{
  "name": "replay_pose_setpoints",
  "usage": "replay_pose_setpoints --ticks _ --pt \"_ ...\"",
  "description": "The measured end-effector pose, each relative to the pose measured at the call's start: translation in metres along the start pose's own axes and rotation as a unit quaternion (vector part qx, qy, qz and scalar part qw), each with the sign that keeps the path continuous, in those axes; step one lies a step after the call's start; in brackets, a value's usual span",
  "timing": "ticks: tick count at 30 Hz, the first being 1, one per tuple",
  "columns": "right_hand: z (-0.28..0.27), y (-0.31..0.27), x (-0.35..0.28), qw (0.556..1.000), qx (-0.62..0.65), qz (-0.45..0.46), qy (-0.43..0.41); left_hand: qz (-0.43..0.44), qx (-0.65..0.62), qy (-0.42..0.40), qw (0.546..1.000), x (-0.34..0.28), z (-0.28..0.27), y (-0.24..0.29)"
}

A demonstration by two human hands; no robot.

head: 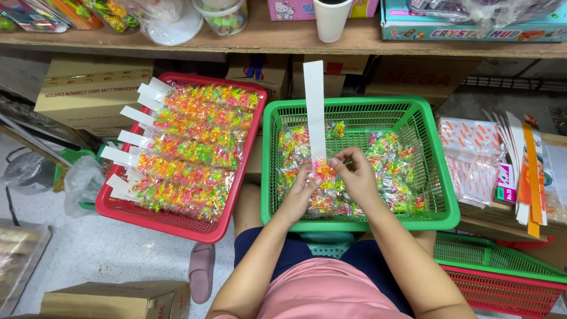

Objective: Stapling white paper strips to small bags of colorful candies and organizing them into a green basket.

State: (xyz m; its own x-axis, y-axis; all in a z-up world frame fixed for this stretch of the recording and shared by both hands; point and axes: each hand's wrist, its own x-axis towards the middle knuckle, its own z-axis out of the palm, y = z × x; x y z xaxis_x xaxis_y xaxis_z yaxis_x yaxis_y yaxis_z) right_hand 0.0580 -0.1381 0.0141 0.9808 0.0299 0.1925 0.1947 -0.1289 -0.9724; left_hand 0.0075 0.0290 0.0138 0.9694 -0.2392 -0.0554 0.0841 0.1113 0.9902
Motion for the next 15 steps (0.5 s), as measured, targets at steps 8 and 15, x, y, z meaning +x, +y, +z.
replay_pose_setpoints --ticks 8,15 --pt "0.0 -0.014 0.003 0.998 0.048 -0.033 -0.016 -0.103 -0.054 0.04 0.992 0.004 -0.002 -0.002" --pt "0.0 -0.019 0.007 0.995 -0.048 -0.092 -0.008 -0.044 -0.02 0.031 0.998 -0.003 0.009 0.013"
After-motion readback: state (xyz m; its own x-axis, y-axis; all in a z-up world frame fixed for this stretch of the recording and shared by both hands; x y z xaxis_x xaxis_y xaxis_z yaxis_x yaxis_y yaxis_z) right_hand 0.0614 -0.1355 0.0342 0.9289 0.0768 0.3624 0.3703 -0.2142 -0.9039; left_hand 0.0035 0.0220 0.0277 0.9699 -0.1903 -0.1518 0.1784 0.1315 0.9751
